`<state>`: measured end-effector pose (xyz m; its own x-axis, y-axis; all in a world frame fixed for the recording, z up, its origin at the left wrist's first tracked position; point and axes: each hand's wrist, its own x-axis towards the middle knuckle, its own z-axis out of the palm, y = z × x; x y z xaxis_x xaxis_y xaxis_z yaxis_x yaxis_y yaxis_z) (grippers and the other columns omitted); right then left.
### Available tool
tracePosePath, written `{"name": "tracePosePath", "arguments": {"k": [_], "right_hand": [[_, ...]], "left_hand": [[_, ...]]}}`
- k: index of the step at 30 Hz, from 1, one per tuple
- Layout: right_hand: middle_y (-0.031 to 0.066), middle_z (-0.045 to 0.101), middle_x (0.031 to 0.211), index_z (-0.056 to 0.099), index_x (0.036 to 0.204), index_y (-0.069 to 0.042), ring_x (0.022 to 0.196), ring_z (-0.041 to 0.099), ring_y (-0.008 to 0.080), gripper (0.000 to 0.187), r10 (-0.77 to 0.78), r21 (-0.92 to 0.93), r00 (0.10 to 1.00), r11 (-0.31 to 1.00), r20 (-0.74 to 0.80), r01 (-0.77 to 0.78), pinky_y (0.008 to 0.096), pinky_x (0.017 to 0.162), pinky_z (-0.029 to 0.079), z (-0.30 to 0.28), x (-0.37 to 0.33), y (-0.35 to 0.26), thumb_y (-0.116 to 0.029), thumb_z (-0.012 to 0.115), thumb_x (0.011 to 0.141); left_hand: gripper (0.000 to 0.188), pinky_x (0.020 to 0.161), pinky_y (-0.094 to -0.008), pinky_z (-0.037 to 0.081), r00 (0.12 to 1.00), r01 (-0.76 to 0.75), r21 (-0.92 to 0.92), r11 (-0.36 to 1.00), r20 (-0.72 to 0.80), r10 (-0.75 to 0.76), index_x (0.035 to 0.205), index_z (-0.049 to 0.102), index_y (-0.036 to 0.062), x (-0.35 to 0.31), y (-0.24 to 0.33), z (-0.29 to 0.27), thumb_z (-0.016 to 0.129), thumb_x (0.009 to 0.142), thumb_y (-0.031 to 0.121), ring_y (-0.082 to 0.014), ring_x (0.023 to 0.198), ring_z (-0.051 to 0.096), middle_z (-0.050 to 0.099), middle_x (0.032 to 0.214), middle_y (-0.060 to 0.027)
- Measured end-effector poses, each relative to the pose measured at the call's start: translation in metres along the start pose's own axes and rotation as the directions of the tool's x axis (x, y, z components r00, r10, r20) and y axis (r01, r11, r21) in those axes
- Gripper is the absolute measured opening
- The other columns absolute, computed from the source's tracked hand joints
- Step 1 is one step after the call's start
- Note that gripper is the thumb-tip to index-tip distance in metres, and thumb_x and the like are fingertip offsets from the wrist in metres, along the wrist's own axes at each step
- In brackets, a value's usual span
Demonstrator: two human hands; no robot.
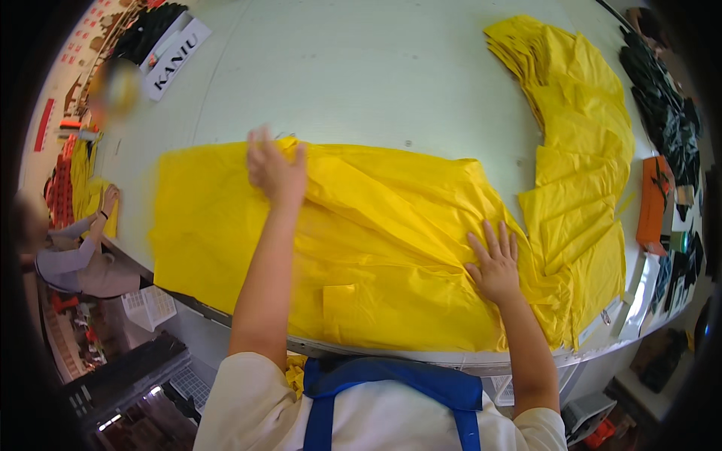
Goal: The person folds yellow poly mailers on a table, aligns edges, and uses a box cutter to trim excess material. The person then stacks the folded mailers and repeats the process with additional mailers.
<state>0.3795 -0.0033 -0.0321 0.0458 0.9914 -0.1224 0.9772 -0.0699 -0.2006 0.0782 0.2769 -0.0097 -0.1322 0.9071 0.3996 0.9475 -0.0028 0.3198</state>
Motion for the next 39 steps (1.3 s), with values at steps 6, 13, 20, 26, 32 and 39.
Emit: {"name": "tracePosePath", "arguments": {"k": [6, 13, 20, 26, 32, 39], "right_hand": [[0.0157, 0.049, 0.129, 0.055, 0.122, -0.006, 0.121, 0.044, 0.0341, 0.044, 0.100, 0.551, 0.977, 0.834, -0.188, 0.021, 0.0431, 0.101, 0.036, -0.049, 0.034, -0.075, -0.020, 0.067, 0.082], [0.0042, 0.050, 0.118, 0.042, 0.124, -0.006, 0.111, 0.049, 0.0147, 0.054, -0.062, 0.863, 0.983, -0.471, 0.172, -0.180, 0.0295, 0.096, 0.039, -0.060, 0.047, -0.204, -0.005, 0.071, 0.078], [0.0040, 0.054, 0.116, 0.044, 0.118, -0.007, 0.107, 0.054, 0.0158, 0.055, -0.117, 0.787, 0.983, -0.589, 0.139, -0.181, 0.0305, 0.093, 0.044, -0.067, 0.011, -0.186, 0.002, 0.073, 0.072], [0.0059, 0.058, 0.111, 0.046, 0.113, -0.007, 0.105, 0.057, 0.0175, 0.047, -0.036, 0.818, 0.992, -0.563, 0.118, -0.118, 0.0330, 0.091, 0.048, -0.077, -0.005, -0.168, -0.006, 0.074, 0.075], [0.0068, 0.058, 0.113, 0.046, 0.116, -0.007, 0.107, 0.057, 0.0195, 0.046, 0.040, 0.772, 0.996, -0.635, 0.079, -0.036, 0.0345, 0.092, 0.048, -0.083, -0.022, -0.159, -0.003, 0.070, 0.076], [0.0071, 0.054, 0.124, 0.045, 0.130, -0.007, 0.109, 0.052, 0.0192, 0.051, 0.172, 0.907, 0.982, 0.422, -0.077, -0.003, 0.0300, 0.096, 0.040, -0.058, -0.072, -0.046, -0.017, 0.067, 0.085]], "left_hand": [[0.040, 0.087, -0.0298, 0.044, 0.895, 0.395, -0.656, 0.642, 0.432, -0.110, 0.110, 0.054, 0.0041, -0.017, -0.076, -0.063, 0.072, 0.079, 0.021, -0.0224, 0.099, 0.056, 0.059, 0.105, -0.0105], [0.047, 0.097, -0.0464, 0.040, 0.860, -0.152, -0.908, 0.390, 0.073, 0.505, 0.111, 0.052, 0.0092, -0.137, -0.040, -0.159, 0.077, 0.072, 0.018, -0.0258, 0.101, 0.051, 0.050, 0.106, -0.0071], [0.026, 0.074, -0.0227, 0.045, 0.691, 0.347, -0.753, 0.559, 0.608, 0.391, 0.107, 0.060, -0.0003, -0.122, -0.031, -0.173, 0.067, 0.083, 0.009, -0.0135, 0.081, 0.054, 0.059, 0.095, -0.0046], [0.019, 0.063, -0.0194, 0.040, 0.363, 0.904, -0.422, 0.067, 0.841, 0.402, 0.096, 0.064, -0.0036, -0.124, -0.029, -0.195, 0.062, 0.090, 0.014, -0.0053, 0.070, 0.052, 0.059, 0.077, 0.0032], [0.024, 0.063, -0.0186, 0.040, 0.468, 0.805, -0.570, 0.168, 0.782, 0.411, 0.110, 0.057, 0.0000, -0.128, 0.003, -0.222, 0.060, 0.086, 0.004, -0.0056, 0.071, 0.051, 0.059, 0.082, 0.0006], [0.019, 0.075, -0.0218, 0.041, 0.705, 0.553, -0.780, 0.294, 0.626, 0.334, 0.099, 0.054, 0.0035, -0.154, 0.015, -0.217, 0.057, 0.082, -0.005, -0.0087, 0.081, 0.051, 0.054, 0.085, -0.0012]]}}
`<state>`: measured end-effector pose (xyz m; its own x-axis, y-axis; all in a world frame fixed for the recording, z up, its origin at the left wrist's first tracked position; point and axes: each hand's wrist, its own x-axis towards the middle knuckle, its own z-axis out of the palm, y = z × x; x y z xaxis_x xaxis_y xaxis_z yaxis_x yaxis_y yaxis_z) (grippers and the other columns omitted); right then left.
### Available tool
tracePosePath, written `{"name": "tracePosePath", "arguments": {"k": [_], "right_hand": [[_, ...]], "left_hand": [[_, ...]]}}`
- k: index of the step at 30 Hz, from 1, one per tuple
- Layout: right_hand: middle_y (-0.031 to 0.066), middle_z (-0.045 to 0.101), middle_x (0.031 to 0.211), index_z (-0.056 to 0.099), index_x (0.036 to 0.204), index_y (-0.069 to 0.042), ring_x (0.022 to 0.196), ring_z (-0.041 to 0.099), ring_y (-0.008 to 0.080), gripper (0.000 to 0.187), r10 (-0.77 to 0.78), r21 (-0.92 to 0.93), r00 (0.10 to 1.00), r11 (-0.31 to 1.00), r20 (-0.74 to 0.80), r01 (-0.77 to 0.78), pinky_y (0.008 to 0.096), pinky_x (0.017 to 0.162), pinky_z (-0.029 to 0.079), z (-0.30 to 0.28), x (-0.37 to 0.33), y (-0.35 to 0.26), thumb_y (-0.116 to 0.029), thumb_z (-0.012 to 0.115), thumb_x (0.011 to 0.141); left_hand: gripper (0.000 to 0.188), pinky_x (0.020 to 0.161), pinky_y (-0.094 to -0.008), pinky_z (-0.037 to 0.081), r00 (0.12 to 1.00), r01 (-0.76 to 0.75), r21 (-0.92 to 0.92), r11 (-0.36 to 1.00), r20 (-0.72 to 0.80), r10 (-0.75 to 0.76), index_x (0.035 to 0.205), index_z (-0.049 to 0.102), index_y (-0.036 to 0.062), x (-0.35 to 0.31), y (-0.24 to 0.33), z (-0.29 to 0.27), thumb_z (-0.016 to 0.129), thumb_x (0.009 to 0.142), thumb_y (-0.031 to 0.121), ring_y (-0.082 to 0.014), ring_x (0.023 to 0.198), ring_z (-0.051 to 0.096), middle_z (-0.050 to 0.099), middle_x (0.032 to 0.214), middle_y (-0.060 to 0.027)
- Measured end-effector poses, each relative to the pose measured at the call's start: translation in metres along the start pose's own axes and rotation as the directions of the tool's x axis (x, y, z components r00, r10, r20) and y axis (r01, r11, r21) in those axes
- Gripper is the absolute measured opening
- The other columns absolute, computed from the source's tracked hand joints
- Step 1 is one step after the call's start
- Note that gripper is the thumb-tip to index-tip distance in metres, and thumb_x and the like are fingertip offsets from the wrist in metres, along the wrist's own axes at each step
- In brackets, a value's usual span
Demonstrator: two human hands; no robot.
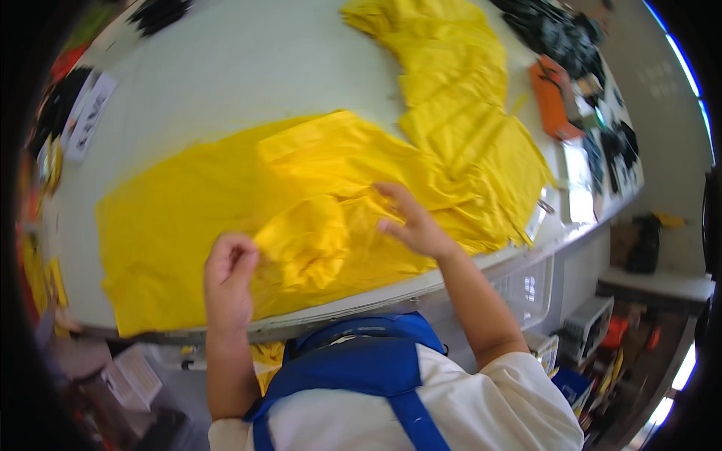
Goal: The person folds yellow poly mailers on a table, aligns edges, and uses a box cutter to trim excess material. The person then stacks the folded mailers and repeats the process with additional mailers.
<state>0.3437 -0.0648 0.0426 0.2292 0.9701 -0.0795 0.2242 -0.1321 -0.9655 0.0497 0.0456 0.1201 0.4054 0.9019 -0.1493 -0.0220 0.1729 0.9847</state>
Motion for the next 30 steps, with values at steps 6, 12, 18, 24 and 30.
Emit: {"name": "tracePosePath", "arguments": {"k": [6, 12, 18, 24, 30], "right_hand": [[0.0236, 0.047, 0.131, 0.040, 0.133, 0.002, 0.123, 0.043, 0.0372, 0.054, -0.032, -0.417, 0.469, 0.515, -0.883, -0.749, 0.0406, 0.104, 0.034, -0.309, -0.107, 0.185, 0.002, 0.048, 0.079], [0.0164, 0.061, 0.115, 0.046, 0.132, -0.010, 0.108, 0.058, 0.0323, 0.055, 0.235, -0.444, 0.459, 0.118, -0.857, -0.888, 0.0417, 0.087, 0.047, -0.395, -0.185, 0.261, -0.002, 0.056, 0.079], [0.0122, 0.064, 0.100, 0.061, 0.110, -0.001, 0.087, 0.062, 0.0210, 0.023, -0.042, -0.344, 0.377, 0.509, -0.925, -0.789, 0.0310, 0.074, 0.049, -0.405, -0.197, 0.234, -0.011, 0.051, 0.091], [-0.0002, 0.059, 0.095, 0.064, 0.109, -0.004, 0.077, 0.053, 0.0064, 0.031, -0.205, -0.080, 0.869, 0.979, -0.450, 0.189, 0.0191, 0.061, 0.043, -0.082, -0.051, -0.010, 0.008, 0.063, 0.080], [0.0109, 0.063, 0.094, 0.065, 0.103, -0.004, 0.079, 0.064, 0.0253, 0.039, -0.591, -0.328, 0.805, 0.752, 0.046, 0.571, 0.0306, 0.064, 0.053, 0.058, -0.016, -0.105, 0.003, 0.071, 0.065]], "left_hand": [[0.029, 0.086, -0.0225, 0.039, 0.993, -0.001, 0.269, 0.963, 0.117, -0.032, 0.099, 0.054, 0.0007, 0.003, 0.013, 0.029, 0.051, 0.074, -0.013, -0.0116, 0.091, 0.051, 0.052, 0.097, -0.0047], [0.035, 0.092, -0.0259, 0.041, 0.990, 0.037, 0.451, 0.892, 0.106, -0.095, 0.107, 0.056, -0.0004, -0.003, 0.010, 0.054, 0.054, 0.074, -0.012, -0.0141, 0.101, 0.055, 0.057, 0.103, -0.0061], [0.036, 0.085, -0.0217, 0.042, 0.952, 0.202, 0.210, 0.957, 0.189, -0.242, 0.117, 0.055, 0.0008, 0.001, 0.027, 0.059, 0.052, 0.083, -0.007, -0.0093, 0.098, 0.056, 0.061, 0.103, -0.0056], [0.026, 0.072, -0.0216, 0.040, 0.925, 0.250, 0.118, 0.961, 0.264, -0.273, 0.116, 0.045, 0.0045, -0.003, 0.035, 0.063, 0.049, 0.090, 0.002, -0.0065, 0.079, 0.051, 0.062, 0.087, -0.0053], [0.016, 0.064, -0.0232, 0.039, 0.948, 0.168, 0.146, 0.975, 0.249, -0.200, 0.106, 0.044, 0.0062, -0.016, 0.040, 0.045, 0.051, 0.092, 0.007, -0.0059, 0.069, 0.049, 0.060, 0.075, -0.0033]]}}
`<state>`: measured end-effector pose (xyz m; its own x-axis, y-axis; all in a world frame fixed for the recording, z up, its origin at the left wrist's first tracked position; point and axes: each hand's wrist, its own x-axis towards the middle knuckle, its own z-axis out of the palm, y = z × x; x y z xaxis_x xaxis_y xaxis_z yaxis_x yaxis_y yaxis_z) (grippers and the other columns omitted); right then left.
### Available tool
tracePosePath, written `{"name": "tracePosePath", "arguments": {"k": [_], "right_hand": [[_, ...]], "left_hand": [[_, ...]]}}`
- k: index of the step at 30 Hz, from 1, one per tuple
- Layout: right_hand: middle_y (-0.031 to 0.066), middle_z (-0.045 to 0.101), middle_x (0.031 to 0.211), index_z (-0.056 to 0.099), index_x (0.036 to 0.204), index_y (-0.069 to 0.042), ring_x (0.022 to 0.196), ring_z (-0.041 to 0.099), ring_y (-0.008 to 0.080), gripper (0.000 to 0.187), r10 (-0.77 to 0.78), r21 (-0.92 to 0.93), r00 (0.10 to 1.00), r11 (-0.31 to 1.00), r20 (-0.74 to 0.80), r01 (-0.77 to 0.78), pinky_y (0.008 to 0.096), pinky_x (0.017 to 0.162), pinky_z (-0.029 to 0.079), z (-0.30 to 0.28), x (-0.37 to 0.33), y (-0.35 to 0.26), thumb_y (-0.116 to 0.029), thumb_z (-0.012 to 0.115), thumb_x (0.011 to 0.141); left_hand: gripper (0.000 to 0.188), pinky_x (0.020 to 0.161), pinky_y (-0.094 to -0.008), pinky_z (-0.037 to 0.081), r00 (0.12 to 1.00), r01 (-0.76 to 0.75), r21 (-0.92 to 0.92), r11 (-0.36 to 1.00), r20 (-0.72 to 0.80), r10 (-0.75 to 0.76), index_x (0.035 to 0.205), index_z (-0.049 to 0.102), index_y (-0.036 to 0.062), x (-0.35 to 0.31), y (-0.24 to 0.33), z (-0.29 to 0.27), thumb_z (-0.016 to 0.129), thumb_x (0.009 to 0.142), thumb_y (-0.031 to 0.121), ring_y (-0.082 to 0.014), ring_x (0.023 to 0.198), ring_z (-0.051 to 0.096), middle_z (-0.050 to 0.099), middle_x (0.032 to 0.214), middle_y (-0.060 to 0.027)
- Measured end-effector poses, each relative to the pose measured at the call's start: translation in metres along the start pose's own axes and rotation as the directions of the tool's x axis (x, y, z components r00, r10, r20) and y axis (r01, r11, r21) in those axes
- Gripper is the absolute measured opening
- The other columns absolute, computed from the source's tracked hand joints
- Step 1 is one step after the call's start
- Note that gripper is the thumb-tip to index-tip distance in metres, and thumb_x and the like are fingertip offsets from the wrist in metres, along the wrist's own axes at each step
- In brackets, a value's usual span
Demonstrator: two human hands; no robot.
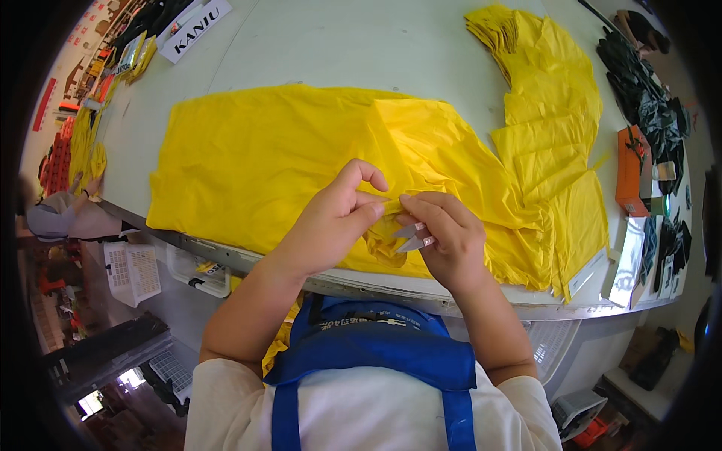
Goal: The person folds yellow poly mailers on a table, aligns edges, and uses a box cutter to trim excess material. The person then stacks the folded mailers and repeats the process with additional mailers.
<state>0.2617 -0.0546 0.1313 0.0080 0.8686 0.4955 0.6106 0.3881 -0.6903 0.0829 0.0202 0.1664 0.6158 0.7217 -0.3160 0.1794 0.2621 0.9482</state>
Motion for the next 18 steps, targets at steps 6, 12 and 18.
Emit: {"name": "tracePosePath", "arguments": {"k": [6, 12, 18], "right_hand": [[0.0083, 0.062, 0.082, 0.063, 0.092, -0.005, 0.067, 0.062, 0.0238, 0.029, -0.117, -0.165, 0.993, 0.979, -0.002, 0.115, 0.0313, 0.057, 0.049, 0.012, -0.001, -0.019, 0.001, 0.068, 0.064], [0.0081, 0.058, 0.083, 0.059, 0.097, -0.003, 0.067, 0.058, 0.0214, 0.030, -0.093, 0.106, 0.962, 0.992, 0.255, 0.068, 0.0301, 0.056, 0.047, 0.002, -0.010, -0.037, -0.006, 0.072, 0.069], [0.0126, 0.054, 0.092, 0.054, 0.112, -0.001, 0.074, 0.053, 0.0239, 0.037, 0.118, 0.100, 0.990, 0.987, 0.076, -0.125, 0.0320, 0.065, 0.044, -0.034, 0.003, -0.011, -0.017, 0.067, 0.081]], "left_hand": [[0.013, 0.063, -0.0191, 0.035, 1.000, -0.004, 0.027, 1.000, 0.003, 0.004, 0.100, 0.043, 0.0082, -0.014, -0.003, -0.014, 0.052, 0.092, 0.005, -0.0029, 0.070, 0.042, 0.052, 0.076, 0.0017], [0.012, 0.062, -0.0182, 0.033, 0.998, -0.035, -0.015, 0.999, -0.047, 0.034, 0.094, 0.044, 0.0096, -0.020, -0.008, -0.019, 0.054, 0.091, 0.004, -0.0023, 0.069, 0.040, 0.046, 0.074, 0.0040], [0.013, 0.060, -0.0180, 0.031, 1.000, 0.003, -0.136, 0.991, 0.012, -0.002, 0.094, 0.043, 0.0109, -0.025, -0.003, -0.022, 0.055, 0.090, 0.005, -0.0022, 0.069, 0.038, 0.044, 0.073, 0.0044]]}}
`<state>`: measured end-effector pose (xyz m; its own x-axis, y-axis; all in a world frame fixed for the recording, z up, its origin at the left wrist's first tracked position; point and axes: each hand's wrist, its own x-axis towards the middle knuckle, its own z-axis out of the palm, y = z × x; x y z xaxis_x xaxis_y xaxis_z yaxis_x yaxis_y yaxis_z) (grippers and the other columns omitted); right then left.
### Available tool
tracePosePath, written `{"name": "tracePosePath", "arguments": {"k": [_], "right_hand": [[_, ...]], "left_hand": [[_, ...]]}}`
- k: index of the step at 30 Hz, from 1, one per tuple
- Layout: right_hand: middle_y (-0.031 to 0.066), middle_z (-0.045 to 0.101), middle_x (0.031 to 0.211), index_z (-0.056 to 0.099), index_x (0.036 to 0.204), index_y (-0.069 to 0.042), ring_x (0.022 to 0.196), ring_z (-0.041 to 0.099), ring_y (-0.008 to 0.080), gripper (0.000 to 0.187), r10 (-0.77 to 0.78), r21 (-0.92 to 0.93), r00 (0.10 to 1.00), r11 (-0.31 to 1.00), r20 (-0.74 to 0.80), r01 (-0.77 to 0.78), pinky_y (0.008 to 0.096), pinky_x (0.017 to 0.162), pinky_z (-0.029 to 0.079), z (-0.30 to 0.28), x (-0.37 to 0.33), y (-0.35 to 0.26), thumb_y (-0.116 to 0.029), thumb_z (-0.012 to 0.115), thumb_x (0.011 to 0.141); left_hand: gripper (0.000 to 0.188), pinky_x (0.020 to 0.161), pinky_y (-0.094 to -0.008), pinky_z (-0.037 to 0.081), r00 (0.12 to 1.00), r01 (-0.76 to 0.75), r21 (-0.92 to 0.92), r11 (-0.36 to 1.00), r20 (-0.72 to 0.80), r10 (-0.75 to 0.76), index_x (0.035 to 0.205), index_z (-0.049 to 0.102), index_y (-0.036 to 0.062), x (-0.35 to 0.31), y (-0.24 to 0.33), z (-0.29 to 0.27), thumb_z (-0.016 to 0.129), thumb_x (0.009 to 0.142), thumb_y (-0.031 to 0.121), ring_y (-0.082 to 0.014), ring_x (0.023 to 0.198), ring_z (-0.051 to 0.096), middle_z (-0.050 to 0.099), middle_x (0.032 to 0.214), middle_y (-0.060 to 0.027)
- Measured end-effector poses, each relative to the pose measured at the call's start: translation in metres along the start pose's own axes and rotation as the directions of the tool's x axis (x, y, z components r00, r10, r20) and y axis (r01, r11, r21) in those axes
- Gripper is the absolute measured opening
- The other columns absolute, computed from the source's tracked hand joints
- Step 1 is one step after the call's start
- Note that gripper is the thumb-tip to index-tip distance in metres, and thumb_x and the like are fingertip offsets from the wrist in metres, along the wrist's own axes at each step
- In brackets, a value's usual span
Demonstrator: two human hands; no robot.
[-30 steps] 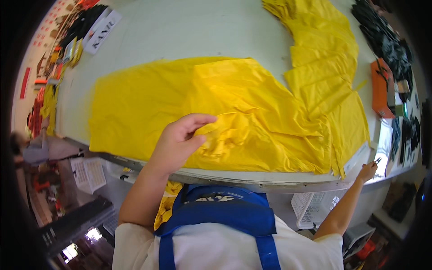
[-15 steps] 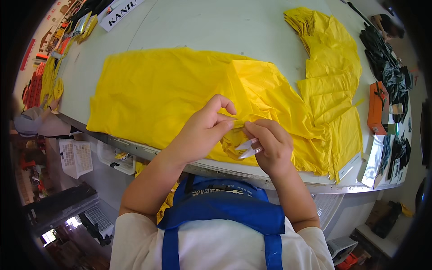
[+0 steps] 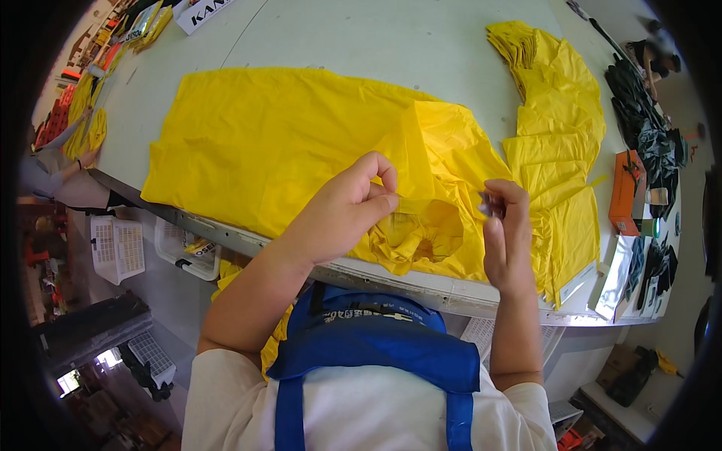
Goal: The person folds yellow poly mailers on a table, aligns edges, and uses a box cutter to trim excess material. The person then stacks the folded mailers and repeats the process with additional mailers.
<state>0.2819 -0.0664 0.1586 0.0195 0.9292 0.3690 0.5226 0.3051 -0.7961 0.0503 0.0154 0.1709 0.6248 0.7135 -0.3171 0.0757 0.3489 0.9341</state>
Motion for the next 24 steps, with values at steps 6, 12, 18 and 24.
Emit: {"name": "tracePosePath", "arguments": {"k": [6, 12, 18, 24], "right_hand": [[0.0071, 0.062, 0.087, 0.066, 0.099, -0.006, 0.075, 0.058, 0.0252, 0.036, -0.236, -0.319, 0.971, 0.918, 0.038, 0.236, 0.0344, 0.065, 0.046, 0.0037, 0.0068, -0.0029, -0.010, 0.078, 0.064], [0.0049, 0.063, 0.085, 0.068, 0.097, -0.007, 0.073, 0.058, 0.0229, 0.036, -0.252, -0.259, 0.967, 0.932, 0.043, 0.254, 0.0335, 0.064, 0.045, 0.0041, 0.0083, -0.0033, -0.012, 0.079, 0.063], [0.0039, 0.063, 0.083, 0.069, 0.096, -0.008, 0.069, 0.056, 0.0213, 0.035, -0.300, -0.248, 0.953, 0.921, 0.044, 0.301, 0.0329, 0.061, 0.043, 0.0057, 0.0099, -0.0039, -0.013, 0.079, 0.063], [0.0036, 0.063, 0.082, 0.069, 0.094, -0.008, 0.067, 0.056, 0.0208, 0.032, -0.339, -0.294, 0.939, 0.893, 0.058, 0.341, 0.0325, 0.061, 0.043, 0.0045, 0.0107, -0.0040, -0.012, 0.079, 0.063]], "left_hand": [[0.010, 0.055, -0.0212, 0.030, 0.999, 0.018, -0.126, 0.992, 0.029, -0.014, 0.096, 0.045, 0.0087, 0.0004, -0.0016, 0.0011, 0.053, 0.091, 0.007, -0.0024, 0.063, 0.036, 0.047, 0.071, 0.0037], [0.010, 0.056, -0.0203, 0.030, 0.999, 0.046, -0.178, 0.983, 0.026, -0.043, 0.096, 0.045, 0.0089, 0.0003, 0.0009, 0.0035, 0.054, 0.091, 0.008, -0.0023, 0.064, 0.037, 0.047, 0.071, 0.0037], [0.011, 0.057, -0.0201, 0.030, 0.997, 0.072, -0.183, 0.980, 0.046, -0.064, 0.096, 0.045, 0.0089, 0.0001, 0.0029, 0.0057, 0.054, 0.091, 0.008, -0.0024, 0.065, 0.038, 0.048, 0.072, 0.0034], [0.011, 0.057, -0.0201, 0.030, 0.996, 0.080, -0.193, 0.978, 0.039, -0.074, 0.095, 0.045, 0.0087, 0.0008, 0.0056, 0.0072, 0.054, 0.091, 0.008, -0.0026, 0.066, 0.038, 0.048, 0.072, 0.0032]]}}
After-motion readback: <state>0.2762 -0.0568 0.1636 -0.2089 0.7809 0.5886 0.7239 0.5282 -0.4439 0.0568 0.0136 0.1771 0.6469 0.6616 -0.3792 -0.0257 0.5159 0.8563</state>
